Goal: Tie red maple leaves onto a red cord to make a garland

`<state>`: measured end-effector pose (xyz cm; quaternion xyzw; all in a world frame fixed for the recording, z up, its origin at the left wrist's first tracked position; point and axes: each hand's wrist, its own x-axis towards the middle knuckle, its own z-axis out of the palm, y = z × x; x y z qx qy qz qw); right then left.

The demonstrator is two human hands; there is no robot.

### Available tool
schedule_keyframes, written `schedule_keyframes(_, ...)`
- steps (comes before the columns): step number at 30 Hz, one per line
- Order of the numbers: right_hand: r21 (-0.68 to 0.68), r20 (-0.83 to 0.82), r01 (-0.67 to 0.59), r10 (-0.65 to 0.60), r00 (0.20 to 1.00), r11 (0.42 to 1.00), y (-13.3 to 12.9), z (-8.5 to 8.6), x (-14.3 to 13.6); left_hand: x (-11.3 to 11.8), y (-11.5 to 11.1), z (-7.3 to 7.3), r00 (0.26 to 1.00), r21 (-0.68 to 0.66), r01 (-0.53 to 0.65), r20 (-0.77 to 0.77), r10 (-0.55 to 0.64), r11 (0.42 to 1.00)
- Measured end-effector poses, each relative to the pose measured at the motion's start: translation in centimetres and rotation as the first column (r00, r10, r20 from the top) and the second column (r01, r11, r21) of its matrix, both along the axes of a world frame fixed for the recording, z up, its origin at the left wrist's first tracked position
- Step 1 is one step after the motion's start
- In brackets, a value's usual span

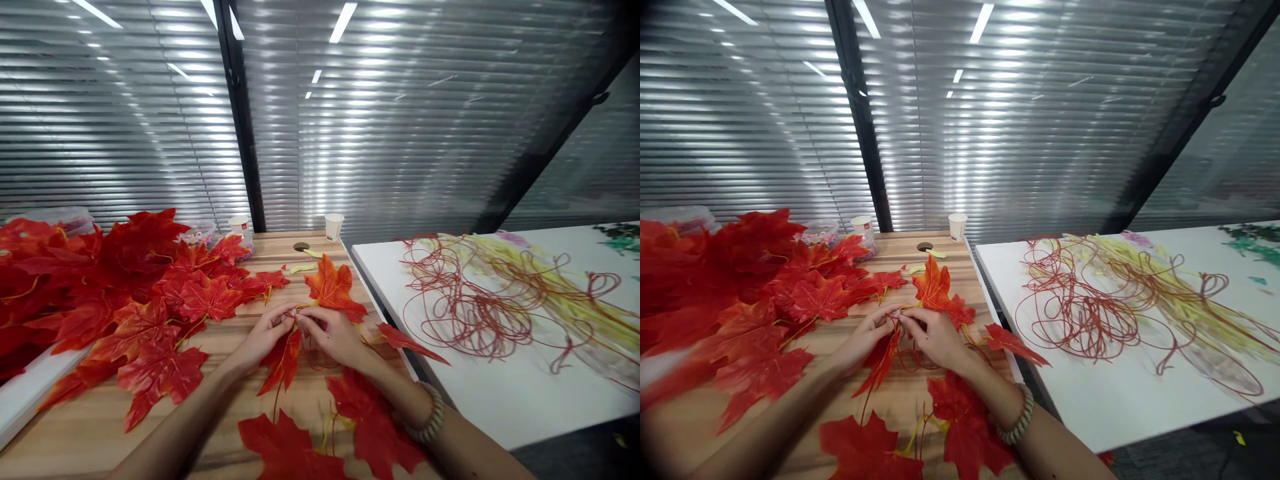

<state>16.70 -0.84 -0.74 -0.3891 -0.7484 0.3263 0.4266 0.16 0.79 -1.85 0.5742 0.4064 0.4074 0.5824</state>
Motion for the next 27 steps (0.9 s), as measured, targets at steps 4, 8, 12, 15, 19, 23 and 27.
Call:
schedule_keyframes(4, 0.003, 0.002, -0.003, 0.003, 1.000, 1.000, 0.02, -0.04, 0.01, 0.03, -0.05, 0.12, 1.000, 0.009, -0.007, -0.015, 0.007, 1.000)
schedule_keyframes(8, 0.009, -0.002, -0.007, 0.007, 1.000, 1.000, 0.05, -0.10, 0.01, 0.03, 0.00, 0.13, 1.000, 0.008, -0.001, -0.015, 0.001, 1.000)
schedule_keyframes(12, 0.012, -0.004, -0.007, 0.007, 1.000, 1.000, 0.05, -0.15, 0.02, -0.04, 0.08, 0.03, 1.000, 0.007, -0.001, -0.011, 0.001, 1.000)
schedule_keyframes(15, 0.016, -0.003, -0.007, 0.007, 1.000, 1.000, 0.05, -0.20, 0.02, -0.01, 0.05, 0.08, 1.000, 0.005, 0.000, -0.009, 0.000, 1.000)
schedule_keyframes(19, 0.016, 0.001, -0.008, 0.008, 1.000, 1.000, 0.09, -0.34, 0.01, 0.08, -0.06, 0.33, 1.000, 0.015, -0.005, -0.016, 0.005, 1.000)
schedule_keyframes(23, 0.003, -0.004, -0.009, 0.009, 1.000, 1.000, 0.07, -0.36, -0.02, 0.06, -0.08, 0.37, 1.000, 0.024, -0.003, -0.027, 0.003, 1.000)
schedule_keyframes(27, 0.001, 0.005, 0.005, -0.005, 1.000, 1.000, -0.01, -0.26, -0.08, 0.00, -0.11, 0.31, 0.999, 0.021, -0.020, -0.036, 0.021, 1.000)
